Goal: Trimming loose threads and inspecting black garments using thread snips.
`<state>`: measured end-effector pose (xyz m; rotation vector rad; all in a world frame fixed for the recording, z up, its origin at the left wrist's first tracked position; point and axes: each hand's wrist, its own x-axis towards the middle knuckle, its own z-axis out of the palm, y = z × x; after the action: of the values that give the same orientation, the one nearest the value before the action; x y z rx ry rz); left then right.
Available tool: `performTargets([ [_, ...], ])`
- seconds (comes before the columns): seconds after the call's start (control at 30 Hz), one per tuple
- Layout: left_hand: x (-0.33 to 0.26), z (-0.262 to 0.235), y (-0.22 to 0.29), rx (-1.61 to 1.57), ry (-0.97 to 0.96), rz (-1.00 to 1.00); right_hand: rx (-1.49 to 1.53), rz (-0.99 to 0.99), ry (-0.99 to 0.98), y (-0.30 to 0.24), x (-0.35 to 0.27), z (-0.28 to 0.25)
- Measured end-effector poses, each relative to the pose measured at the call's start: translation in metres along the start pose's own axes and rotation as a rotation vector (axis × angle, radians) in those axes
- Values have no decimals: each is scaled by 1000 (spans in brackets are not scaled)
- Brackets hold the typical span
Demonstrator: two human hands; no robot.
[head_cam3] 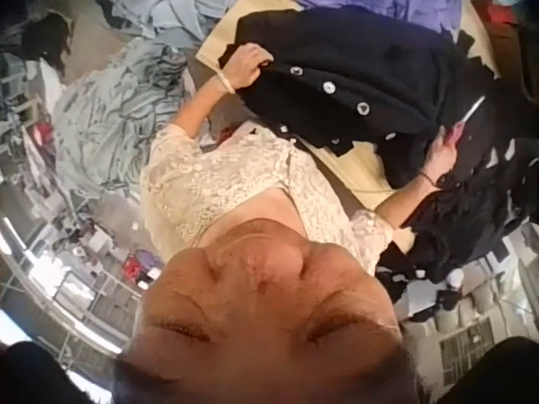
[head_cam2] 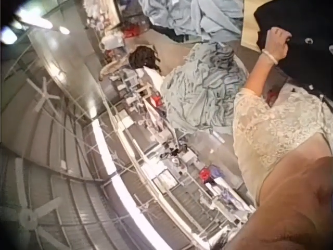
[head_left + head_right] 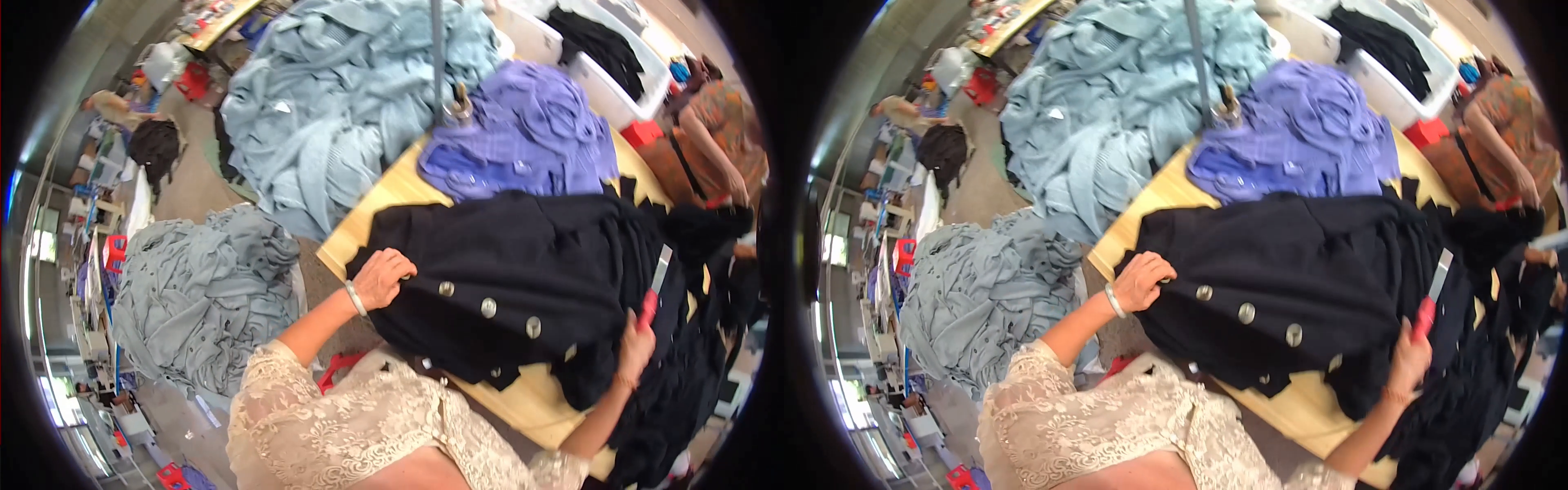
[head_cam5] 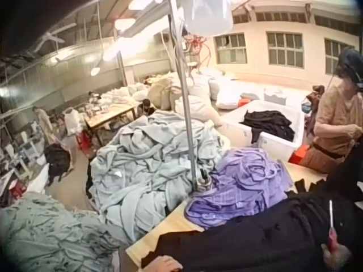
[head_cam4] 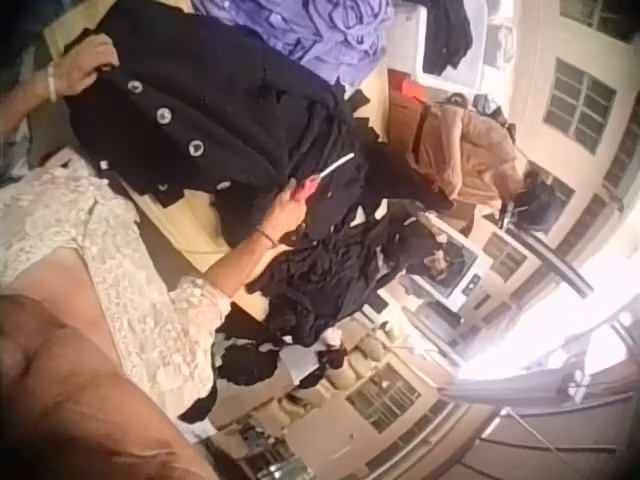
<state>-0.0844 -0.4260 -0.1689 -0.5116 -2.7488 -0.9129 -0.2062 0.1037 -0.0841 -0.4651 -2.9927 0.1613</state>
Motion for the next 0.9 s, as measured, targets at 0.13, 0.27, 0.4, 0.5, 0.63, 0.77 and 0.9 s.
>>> performTargets([
  [0.13,-11,10,-4,50,-190,-84,-124,-70,-172,-73,-32,30],
  [0.27,-11,25,0,46,-86,-166,-71,-305,-95,-99,-89,41],
  [0.4,-12,37,1,28,-116,-202,408,-405,-252,-99,-126,35],
  [0.5,-16,39,-4,-3,-112,-217,387,-597,-396,-106,-146,28],
  [0.63,-16,37,-7,-188,-124,-272,294,-703,-811,-123,-171,37],
  [0.77,-10,32,-6,-339,-164,-358,373,-801,-875,-157,-186,50],
  [0.9,-14,21,-11,7,0,-186,456,-759,-787,-166,-180,46],
])
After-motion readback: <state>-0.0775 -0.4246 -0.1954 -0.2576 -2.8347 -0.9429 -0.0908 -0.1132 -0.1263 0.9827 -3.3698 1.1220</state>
